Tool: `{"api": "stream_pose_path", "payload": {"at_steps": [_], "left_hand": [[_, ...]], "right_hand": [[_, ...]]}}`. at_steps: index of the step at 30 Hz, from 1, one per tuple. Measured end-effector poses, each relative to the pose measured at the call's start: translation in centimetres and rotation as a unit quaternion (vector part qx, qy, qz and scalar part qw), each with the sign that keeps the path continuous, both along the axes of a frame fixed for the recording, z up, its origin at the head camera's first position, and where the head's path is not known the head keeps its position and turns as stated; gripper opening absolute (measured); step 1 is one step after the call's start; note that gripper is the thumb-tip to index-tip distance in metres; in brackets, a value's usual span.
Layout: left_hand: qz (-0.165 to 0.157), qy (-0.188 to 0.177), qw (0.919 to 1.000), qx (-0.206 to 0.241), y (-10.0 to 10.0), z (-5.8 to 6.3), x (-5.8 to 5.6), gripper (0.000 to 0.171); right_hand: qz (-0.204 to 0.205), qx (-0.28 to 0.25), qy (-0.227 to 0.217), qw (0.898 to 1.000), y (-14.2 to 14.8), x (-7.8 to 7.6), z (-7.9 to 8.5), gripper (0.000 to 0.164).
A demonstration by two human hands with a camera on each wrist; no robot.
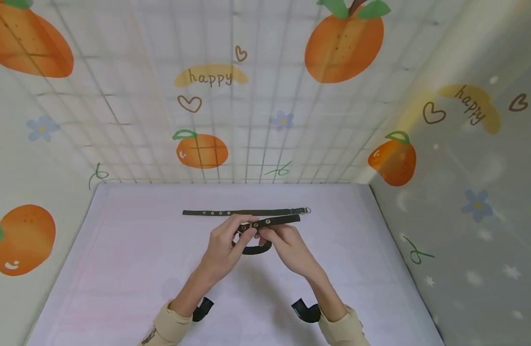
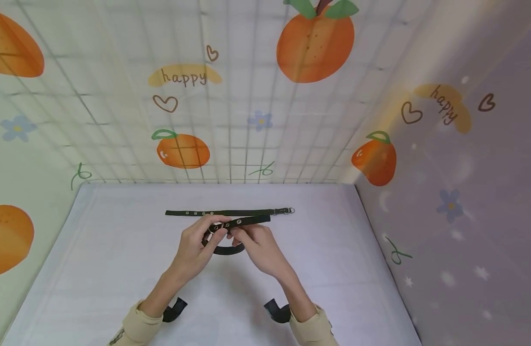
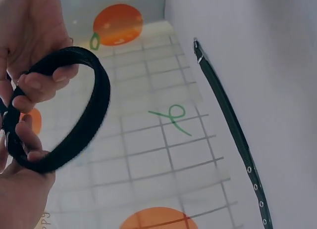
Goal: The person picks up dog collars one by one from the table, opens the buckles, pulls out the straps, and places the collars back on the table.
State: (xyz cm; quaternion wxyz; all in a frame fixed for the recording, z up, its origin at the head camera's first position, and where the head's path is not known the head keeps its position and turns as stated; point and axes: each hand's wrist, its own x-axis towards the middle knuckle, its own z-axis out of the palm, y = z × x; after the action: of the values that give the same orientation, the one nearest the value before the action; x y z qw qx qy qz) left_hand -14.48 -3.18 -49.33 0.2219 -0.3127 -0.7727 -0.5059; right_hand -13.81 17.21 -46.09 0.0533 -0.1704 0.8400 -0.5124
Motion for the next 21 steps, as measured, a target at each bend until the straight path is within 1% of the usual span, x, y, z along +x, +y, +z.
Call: {"api": "stream_pose_path", "payload": {"at_steps": [4,7,10,14,16,18,21], "left_hand": [[-0.002,-0.030,0.9995,-0.014,-0.4,-0.1,-0.6,0.036],[-0.001,-0.044,0.9988,-0.019,-0.9,-0.2,-1.2,0.033],[0.000,-0.047,0.9987,-0.021,-1.2,-0.3,-1.5,0.030],[0.003,-0.047,0.9988,-0.014,-1.5,-0.2,-1.8,0.038],[0.004,-0.047,0.9989,-0.006,-1.5,-0.1,-1.8,0.043],[0.007,-0.054,0.9985,0.001,-1.5,-0.1,-1.9,0.043],[0.007,-0.062,0.9980,0.015,-1.6,-0.1,-1.8,0.038]], "right_hand": [[-0.023,-0.044,-0.030,0.998,0.1,-0.4,0.2,0.032],[-0.028,-0.070,-0.036,0.996,0.2,-0.7,0.3,0.031],[-0.028,-0.081,-0.042,0.995,0.2,-0.7,0.3,0.031],[-0.026,-0.099,-0.045,0.994,0.2,-0.9,0.1,0.033],[-0.025,-0.120,-0.046,0.991,0.2,-0.9,0.0,0.033],[-0.024,-0.146,-0.050,0.988,0.2,-1.0,-0.1,0.033],[-0.020,-0.184,-0.055,0.981,0.2,-1.1,-0.2,0.029]]}}
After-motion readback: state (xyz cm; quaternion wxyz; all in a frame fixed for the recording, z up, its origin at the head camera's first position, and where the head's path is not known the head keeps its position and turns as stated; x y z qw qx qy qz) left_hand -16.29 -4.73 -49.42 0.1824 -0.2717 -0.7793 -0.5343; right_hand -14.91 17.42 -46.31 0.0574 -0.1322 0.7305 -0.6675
